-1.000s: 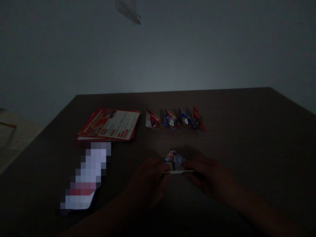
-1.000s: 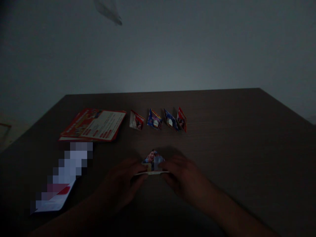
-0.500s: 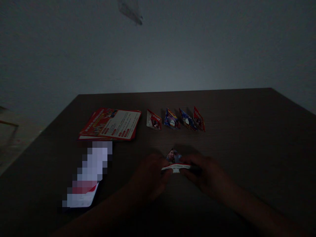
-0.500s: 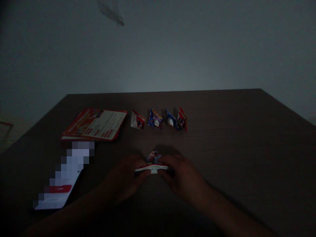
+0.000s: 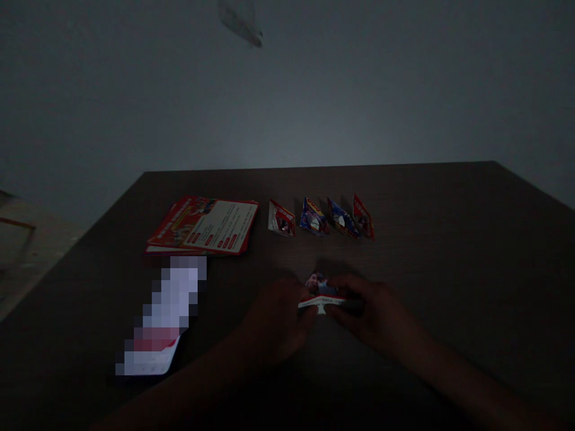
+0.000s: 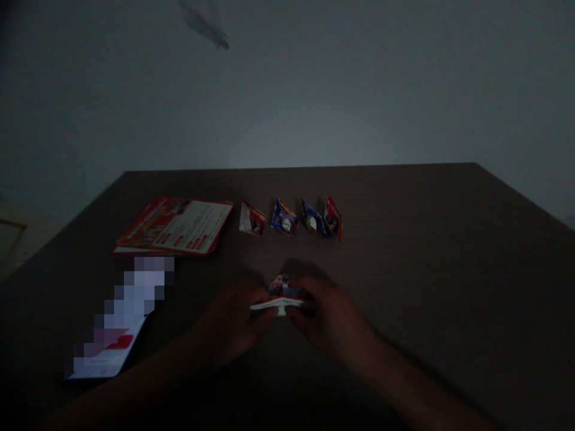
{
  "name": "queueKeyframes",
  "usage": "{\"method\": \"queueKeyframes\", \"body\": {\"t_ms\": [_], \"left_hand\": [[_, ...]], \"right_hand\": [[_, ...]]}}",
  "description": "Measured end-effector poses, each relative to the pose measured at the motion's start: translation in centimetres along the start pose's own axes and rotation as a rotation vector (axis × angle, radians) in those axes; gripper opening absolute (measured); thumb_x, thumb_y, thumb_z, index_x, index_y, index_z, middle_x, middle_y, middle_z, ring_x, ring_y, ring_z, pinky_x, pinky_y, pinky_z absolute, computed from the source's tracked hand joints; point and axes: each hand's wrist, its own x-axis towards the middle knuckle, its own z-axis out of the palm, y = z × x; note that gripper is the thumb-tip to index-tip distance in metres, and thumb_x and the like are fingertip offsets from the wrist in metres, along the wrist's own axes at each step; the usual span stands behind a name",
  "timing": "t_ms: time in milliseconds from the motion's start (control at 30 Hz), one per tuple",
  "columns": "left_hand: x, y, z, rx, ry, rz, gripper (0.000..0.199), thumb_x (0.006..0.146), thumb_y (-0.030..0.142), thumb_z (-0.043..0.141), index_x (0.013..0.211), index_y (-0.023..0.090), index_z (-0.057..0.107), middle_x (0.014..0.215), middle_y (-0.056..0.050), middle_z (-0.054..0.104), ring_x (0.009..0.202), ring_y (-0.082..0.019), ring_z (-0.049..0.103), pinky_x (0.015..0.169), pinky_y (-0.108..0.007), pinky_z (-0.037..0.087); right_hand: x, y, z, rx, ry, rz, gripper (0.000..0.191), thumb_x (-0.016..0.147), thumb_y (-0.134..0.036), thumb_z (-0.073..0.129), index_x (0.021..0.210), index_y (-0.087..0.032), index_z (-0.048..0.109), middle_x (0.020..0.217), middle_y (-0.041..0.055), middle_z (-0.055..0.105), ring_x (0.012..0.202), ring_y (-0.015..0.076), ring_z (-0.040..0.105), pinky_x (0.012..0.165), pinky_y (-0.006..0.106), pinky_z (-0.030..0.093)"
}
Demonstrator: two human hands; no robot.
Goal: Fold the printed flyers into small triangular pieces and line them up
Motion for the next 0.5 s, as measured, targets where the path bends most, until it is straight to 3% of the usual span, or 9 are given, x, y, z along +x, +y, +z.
{"method": "queueKeyframes", "body": {"t_ms": [500], "left_hand": [[0.38,0.49,-0.41,0.046,-0.022,0.000,0.014,0.082,0.028,0.059,0.087,0.017,0.066,0.083,-0.004,0.065,0.077,-0.019,0.061,0.071,-0.030,0.045]], "right_hand": [[0.18,-0.18,0.19,0.051,0.041,-0.003,0.033,0.072,-0.012,0.067,0.103,-0.023,0.063,0.087,0.0013,0.074,0.072,0.0179,0.071,0.065,0.028,0.055]]}}
